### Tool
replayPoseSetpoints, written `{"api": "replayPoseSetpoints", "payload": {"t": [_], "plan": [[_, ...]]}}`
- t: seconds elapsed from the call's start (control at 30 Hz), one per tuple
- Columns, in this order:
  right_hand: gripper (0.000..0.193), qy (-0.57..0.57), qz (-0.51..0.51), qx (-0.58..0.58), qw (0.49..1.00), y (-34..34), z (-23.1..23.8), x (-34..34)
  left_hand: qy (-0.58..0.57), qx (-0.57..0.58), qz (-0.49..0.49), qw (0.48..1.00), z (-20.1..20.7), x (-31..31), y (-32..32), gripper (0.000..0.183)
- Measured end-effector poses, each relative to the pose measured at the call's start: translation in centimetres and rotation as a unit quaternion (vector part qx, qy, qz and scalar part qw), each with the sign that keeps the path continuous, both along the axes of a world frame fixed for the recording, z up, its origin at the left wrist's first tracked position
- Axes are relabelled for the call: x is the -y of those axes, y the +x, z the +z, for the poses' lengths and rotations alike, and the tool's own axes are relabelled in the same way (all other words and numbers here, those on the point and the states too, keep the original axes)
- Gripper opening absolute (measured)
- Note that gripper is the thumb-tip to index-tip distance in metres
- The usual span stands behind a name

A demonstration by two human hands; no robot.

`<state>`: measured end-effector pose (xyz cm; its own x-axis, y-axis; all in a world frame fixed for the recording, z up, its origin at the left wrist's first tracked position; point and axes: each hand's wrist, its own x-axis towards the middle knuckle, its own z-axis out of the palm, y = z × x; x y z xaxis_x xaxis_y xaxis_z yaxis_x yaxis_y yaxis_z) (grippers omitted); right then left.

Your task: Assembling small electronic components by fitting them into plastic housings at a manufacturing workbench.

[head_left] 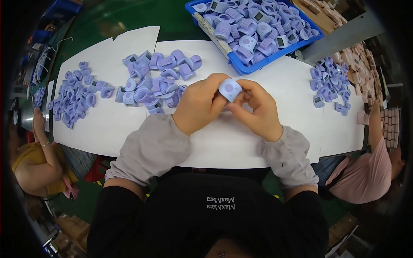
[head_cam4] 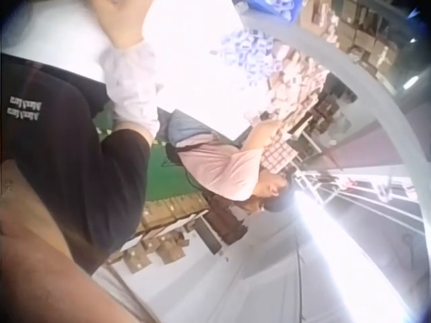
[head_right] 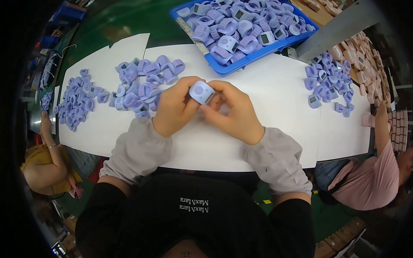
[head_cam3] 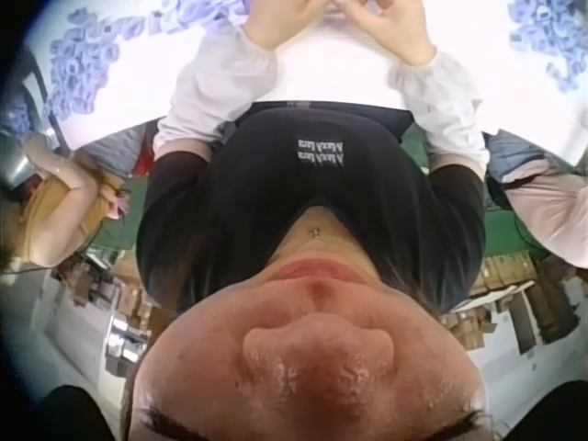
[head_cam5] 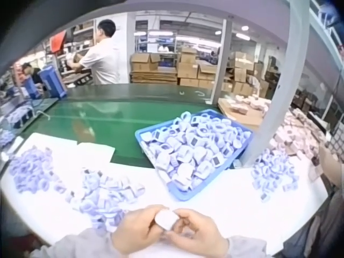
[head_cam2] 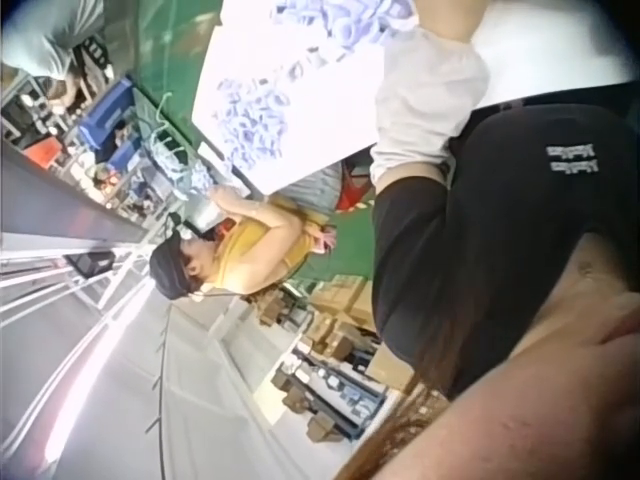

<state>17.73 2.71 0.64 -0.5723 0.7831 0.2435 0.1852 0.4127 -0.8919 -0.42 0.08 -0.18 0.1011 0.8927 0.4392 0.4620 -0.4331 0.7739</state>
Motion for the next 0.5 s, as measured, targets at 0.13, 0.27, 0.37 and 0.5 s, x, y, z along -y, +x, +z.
{"api": "replayPoseSetpoints", "payload": {"t": [0.13,0.27,0.37,0.5], "plan": [[0.042,-0.276,0.018,-0.214,0.937,-0.3,0.6,0.2,-0.022,0.03,0.022,0.999,-0.1,0.7,0.2,0.022],[0.044,-0.173,-0.018,-0.215,0.961,-0.2,-0.2,0.1,-0.109,0.14,-0.103,0.979,-0.6,0.1,0.1,0.027],[0.043,0.026,-0.023,-0.108,0.994,0.5,-0.1,-0.8,-0.152,0.176,-0.168,0.958,-0.9,0.2,-0.1,0.028],[0.039,0.095,-0.035,-0.075,0.992,0.8,0.2,-1.1,-0.26,0.261,-0.18,0.912,-0.5,0.5,-0.1,0.024]]}}
